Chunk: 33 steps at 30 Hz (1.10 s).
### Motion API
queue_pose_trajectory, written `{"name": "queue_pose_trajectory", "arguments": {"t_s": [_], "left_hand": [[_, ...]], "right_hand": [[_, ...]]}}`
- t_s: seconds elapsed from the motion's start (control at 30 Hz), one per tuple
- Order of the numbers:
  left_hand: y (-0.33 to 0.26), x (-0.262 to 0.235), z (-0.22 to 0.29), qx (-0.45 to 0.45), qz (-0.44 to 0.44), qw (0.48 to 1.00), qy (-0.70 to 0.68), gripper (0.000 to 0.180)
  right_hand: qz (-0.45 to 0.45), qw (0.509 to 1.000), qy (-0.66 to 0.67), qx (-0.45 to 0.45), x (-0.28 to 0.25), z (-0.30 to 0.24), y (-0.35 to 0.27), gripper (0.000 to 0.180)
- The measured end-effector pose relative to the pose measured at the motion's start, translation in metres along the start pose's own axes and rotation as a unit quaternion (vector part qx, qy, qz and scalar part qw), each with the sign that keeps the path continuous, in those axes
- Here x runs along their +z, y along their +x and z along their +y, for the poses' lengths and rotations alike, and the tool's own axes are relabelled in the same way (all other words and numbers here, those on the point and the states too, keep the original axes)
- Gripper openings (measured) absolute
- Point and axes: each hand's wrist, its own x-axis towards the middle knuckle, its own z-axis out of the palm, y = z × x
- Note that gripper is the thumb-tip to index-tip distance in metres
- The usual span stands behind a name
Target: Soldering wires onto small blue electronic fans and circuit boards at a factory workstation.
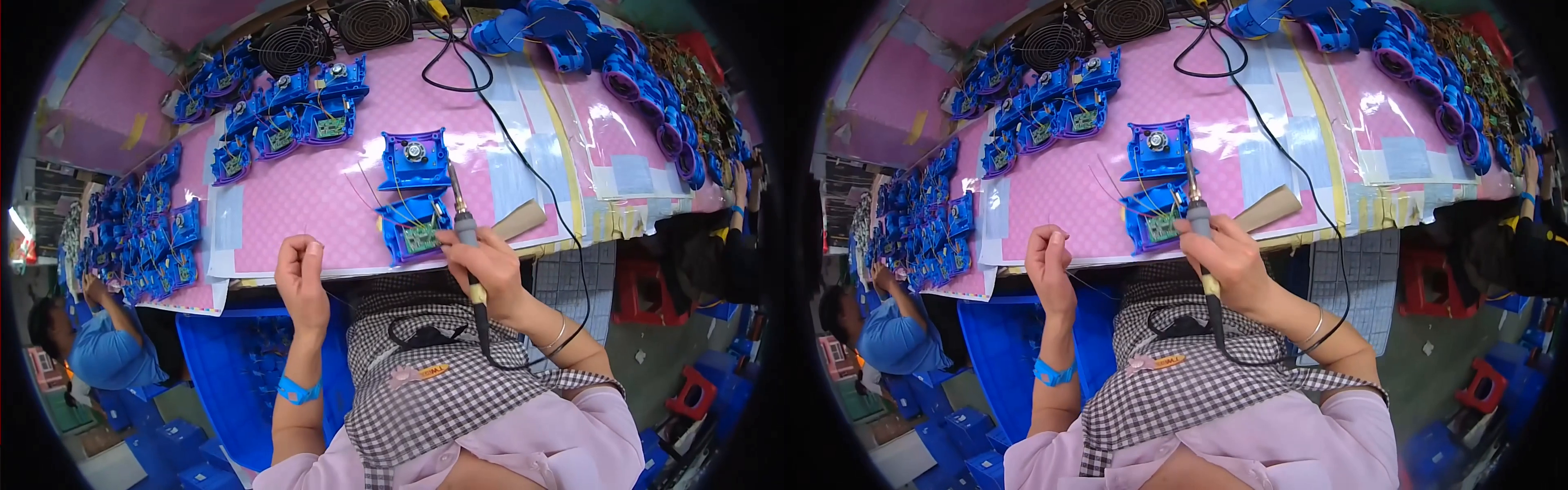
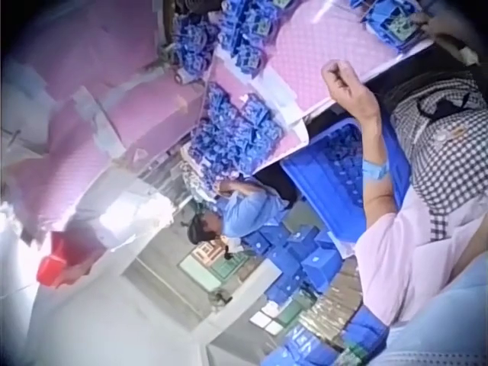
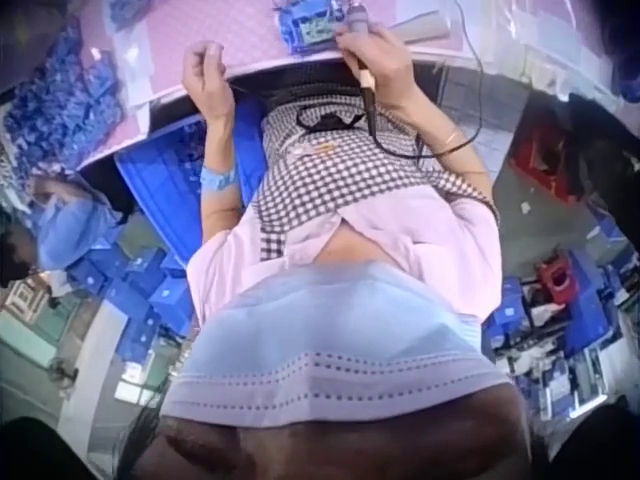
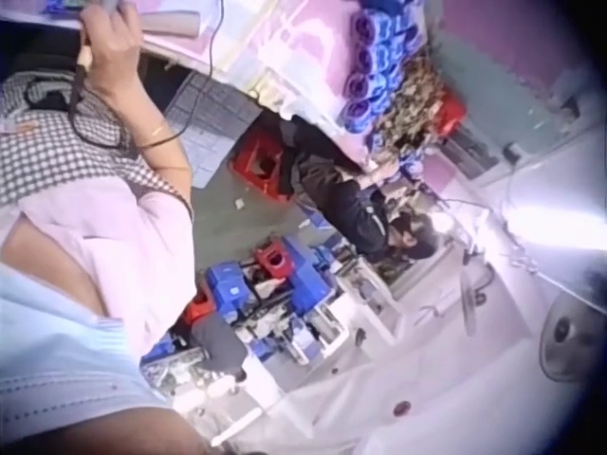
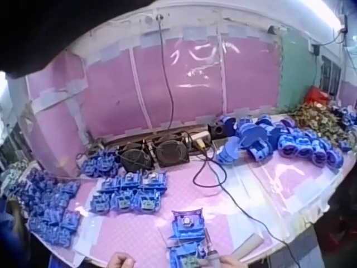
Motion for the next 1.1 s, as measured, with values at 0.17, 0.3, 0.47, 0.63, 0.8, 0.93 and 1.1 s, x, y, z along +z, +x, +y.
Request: {"name": "queue_pose_trajectory", "arguments": {"t_s": [0.17,0.3,0.47,0.63,0.8,0.93,1.1], "left_hand": [[-0.001,0.009,0.021,-0.068,-0.111,0.987,-0.097,0.019],[0.018,0.039,0.036,0.082,-0.139,0.985,0.068,0.014],[0.038,0.064,0.041,0.178,-0.12,0.956,0.198,0.016],[0.047,0.072,0.039,0.173,-0.129,0.954,0.208,0.01],[0.053,0.076,0.033,0.17,-0.131,0.951,0.221,0.009],[0.055,0.079,0.035,0.152,-0.134,0.956,0.211,0.01],[0.054,0.079,0.036,0.148,-0.134,0.955,0.217,0.01]], "right_hand": [[0.071,0.993,0.05,0.081,-0.018,0.013,0.006,0.022],[0.087,0.943,0.221,0.232,-0.041,0.016,0.027,0.051],[0.048,0.928,0.243,0.277,-0.04,0.027,0.028,0.056],[0.088,0.897,0.311,0.301,-0.023,0.038,0.022,0.05],[0.092,0.895,0.308,0.31,-0.014,0.046,0.021,0.049],[0.091,0.904,0.291,0.3,-0.015,0.048,0.02,0.046],[0.059,0.92,0.255,0.293,-0.019,0.04,0.022,0.042]]}}
